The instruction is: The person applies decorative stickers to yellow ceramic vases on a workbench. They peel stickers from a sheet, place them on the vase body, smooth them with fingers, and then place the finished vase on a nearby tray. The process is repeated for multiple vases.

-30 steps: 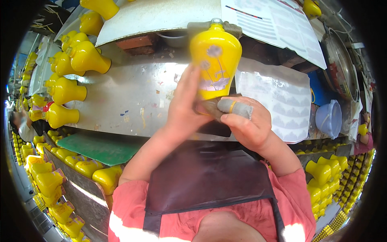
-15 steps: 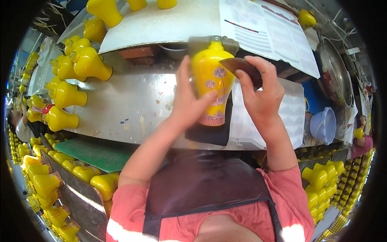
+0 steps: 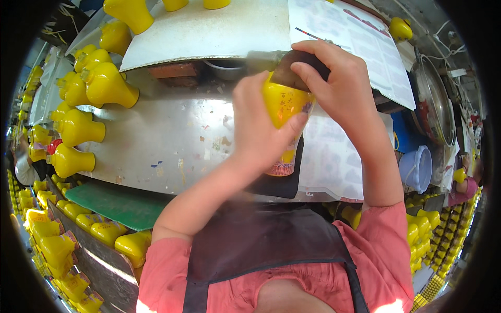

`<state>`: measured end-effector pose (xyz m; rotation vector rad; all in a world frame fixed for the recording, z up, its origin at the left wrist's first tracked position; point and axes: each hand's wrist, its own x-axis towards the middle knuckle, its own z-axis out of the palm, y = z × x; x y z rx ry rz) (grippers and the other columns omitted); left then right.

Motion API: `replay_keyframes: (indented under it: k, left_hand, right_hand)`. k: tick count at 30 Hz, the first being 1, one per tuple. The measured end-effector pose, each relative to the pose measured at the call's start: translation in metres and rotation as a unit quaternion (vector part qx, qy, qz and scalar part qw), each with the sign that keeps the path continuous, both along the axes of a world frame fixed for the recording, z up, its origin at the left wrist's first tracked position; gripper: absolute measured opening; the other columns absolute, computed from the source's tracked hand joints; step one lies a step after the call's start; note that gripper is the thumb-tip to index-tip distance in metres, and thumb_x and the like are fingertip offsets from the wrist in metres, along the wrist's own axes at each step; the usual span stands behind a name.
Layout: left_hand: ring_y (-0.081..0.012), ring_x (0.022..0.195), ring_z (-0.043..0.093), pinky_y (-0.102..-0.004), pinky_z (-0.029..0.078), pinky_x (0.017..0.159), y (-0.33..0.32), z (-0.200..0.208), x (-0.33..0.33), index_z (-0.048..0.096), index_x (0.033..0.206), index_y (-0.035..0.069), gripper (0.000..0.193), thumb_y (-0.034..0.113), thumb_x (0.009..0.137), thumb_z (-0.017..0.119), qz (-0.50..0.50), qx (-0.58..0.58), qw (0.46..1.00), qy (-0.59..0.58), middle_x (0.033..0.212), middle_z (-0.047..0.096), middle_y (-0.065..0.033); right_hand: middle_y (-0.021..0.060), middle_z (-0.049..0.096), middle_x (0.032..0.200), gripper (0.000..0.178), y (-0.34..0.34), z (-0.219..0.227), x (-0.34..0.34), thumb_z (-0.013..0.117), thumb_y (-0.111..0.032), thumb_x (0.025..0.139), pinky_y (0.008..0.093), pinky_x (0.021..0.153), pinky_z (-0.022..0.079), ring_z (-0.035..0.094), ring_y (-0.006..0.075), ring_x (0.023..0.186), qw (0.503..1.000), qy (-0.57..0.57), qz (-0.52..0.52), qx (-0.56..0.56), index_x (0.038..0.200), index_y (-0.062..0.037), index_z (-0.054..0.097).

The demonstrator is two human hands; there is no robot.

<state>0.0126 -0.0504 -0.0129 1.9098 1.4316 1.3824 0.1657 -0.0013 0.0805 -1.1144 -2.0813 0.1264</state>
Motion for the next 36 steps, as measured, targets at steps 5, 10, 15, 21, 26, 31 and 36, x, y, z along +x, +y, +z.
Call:
replay_keyframes:
  k: [5,10,15,21,26,31,36]
  left_hand:
    - [-0.0398,0.120,0.046,-0.0494,0.039,0.104,0.017,-0.002,-0.002,0.050,0.130,-0.001,0.063,0.041,0.089,0.074,-0.002,-0.040,0.997,-0.062,0.124,0.047,-0.0215]
    - [-0.0322,0.118,0.049,-0.0425,0.041,0.105,0.025,-0.011,-0.008,0.058,0.125,0.001,0.040,0.032,0.099,0.060,-0.025,-0.032,0.992,-0.118,0.122,0.051,-0.0168]
    - [-0.0159,0.110,0.056,-0.0304,0.044,0.101,0.035,-0.020,-0.023,0.061,0.127,0.002,0.030,0.022,0.108,0.047,-0.079,-0.116,0.961,-0.240,0.120,0.057,-0.0072]
    - [-0.0197,0.119,0.060,-0.0357,0.047,0.106,0.025,-0.008,-0.017,0.054,0.138,0.004,0.050,0.043,0.113,0.035,-0.149,-0.304,0.802,-0.493,0.127,0.063,-0.0093]
    - [-0.0257,0.131,0.055,-0.0421,0.042,0.113,0.012,0.013,-0.016,0.046,0.147,0.004,0.064,0.054,0.112,0.027,-0.221,-0.396,0.676,-0.581,0.142,0.058,-0.0110]
    - [-0.0253,0.133,0.050,-0.0420,0.036,0.116,0.002,0.022,-0.030,0.043,0.150,0.004,0.070,0.059,0.110,0.029,-0.162,-0.324,0.781,-0.509,0.146,0.054,-0.0108]
    - [-0.0255,0.132,0.051,-0.0426,0.036,0.115,0.001,0.017,-0.026,0.043,0.152,0.006,0.073,0.063,0.108,0.029,-0.096,-0.379,0.775,-0.496,0.146,0.055,-0.0109]
  right_hand:
    - [0.0168,0.071,0.088,0.017,0.015,-0.005,0.001,0.069,-0.013,0.087,0.0430,0.074,0.056,0.069,0.0371,0.082,0.999,-0.049,-0.017,0.007,0.101,-0.0023,0.070]
    - [0.0109,0.068,0.080,0.018,-0.002,-0.003,0.005,0.070,-0.007,0.083,0.0383,0.066,0.055,0.068,0.0307,0.073,0.990,-0.059,-0.036,0.124,0.101,-0.0087,0.073]
    - [0.0044,0.064,0.091,0.034,-0.059,-0.024,-0.001,0.075,-0.012,0.068,0.0352,0.070,0.057,0.067,0.0235,0.078,0.956,-0.131,0.145,0.221,0.102,-0.0147,0.076]
    - [0.0047,0.072,0.094,0.029,-0.092,-0.061,0.006,0.078,-0.008,0.072,0.0332,0.075,0.059,0.071,0.0248,0.084,0.989,-0.004,0.053,0.137,0.100,-0.0107,0.074]
    - [0.0117,0.074,0.098,0.032,-0.120,-0.066,0.005,0.077,0.010,0.074,0.0357,0.073,0.059,0.073,0.0308,0.086,0.985,0.075,0.153,0.009,0.099,-0.0076,0.070]
    - [0.0044,0.071,0.096,0.019,-0.117,-0.060,0.024,0.064,-0.002,0.094,0.0282,0.073,0.054,0.067,0.0107,0.083,0.928,0.296,-0.026,-0.225,0.112,-0.0027,0.069]
    - [0.0087,0.069,0.088,0.051,-0.108,-0.052,0.012,0.058,-0.017,0.099,0.0253,0.065,0.051,0.063,0.0101,0.068,0.870,0.282,-0.105,-0.391,0.148,-0.0019,0.050]
